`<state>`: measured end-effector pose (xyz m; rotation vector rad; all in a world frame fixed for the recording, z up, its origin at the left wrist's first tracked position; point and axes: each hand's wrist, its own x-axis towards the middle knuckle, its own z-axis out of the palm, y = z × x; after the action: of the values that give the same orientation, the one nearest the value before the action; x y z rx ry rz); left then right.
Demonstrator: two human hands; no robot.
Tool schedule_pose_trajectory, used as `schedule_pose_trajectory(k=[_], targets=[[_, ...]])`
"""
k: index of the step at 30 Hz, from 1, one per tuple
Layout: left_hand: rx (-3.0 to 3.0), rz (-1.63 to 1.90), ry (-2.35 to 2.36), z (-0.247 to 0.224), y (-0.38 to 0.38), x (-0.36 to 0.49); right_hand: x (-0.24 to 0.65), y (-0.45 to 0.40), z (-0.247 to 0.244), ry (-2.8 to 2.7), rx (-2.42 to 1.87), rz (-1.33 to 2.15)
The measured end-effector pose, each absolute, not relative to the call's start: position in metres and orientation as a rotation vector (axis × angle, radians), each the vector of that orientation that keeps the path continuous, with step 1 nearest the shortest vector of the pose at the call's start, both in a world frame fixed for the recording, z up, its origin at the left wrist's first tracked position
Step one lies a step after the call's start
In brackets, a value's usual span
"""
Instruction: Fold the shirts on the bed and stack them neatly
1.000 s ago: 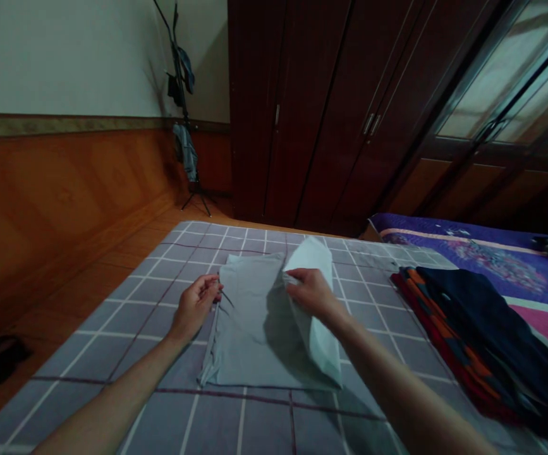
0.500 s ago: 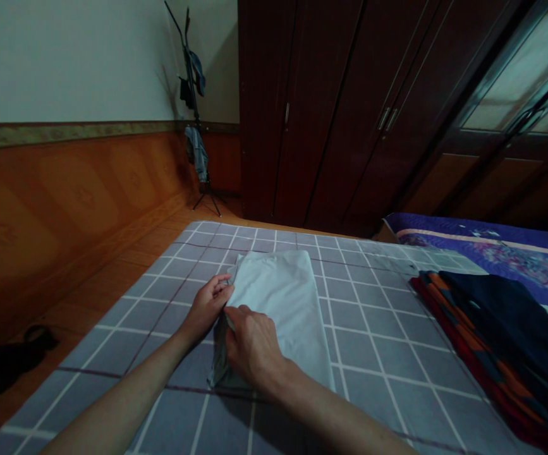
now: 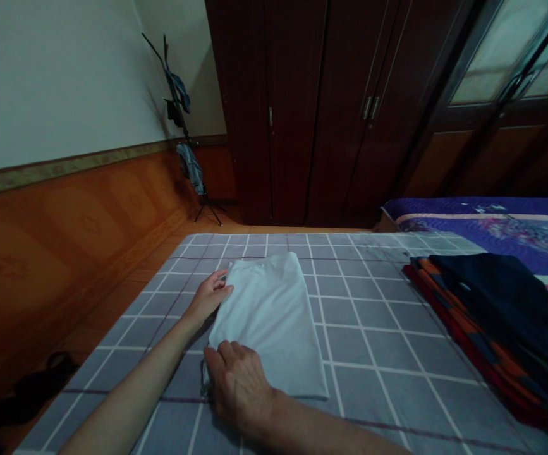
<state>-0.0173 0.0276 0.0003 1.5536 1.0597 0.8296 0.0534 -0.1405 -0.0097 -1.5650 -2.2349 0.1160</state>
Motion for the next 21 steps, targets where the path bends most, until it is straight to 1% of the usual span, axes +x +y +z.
schedule_pose_trajectory(k=[6,12,21], targets=[[1.595,0.91,1.154,-0.004,0.056,0.01,0.054,-0.143,-0.013,-2.296,-1.45,-0.033],[1.718,1.02,1.196,-0.011,0.063,0.003,0.056,-0.143,-0.014,-2.319,-1.359,-0.109],[2.004,0.959,1.316,-0.024,0.07,-0.004,0.055,-0.142,-0.018,-2.366,-1.265,-0.115]])
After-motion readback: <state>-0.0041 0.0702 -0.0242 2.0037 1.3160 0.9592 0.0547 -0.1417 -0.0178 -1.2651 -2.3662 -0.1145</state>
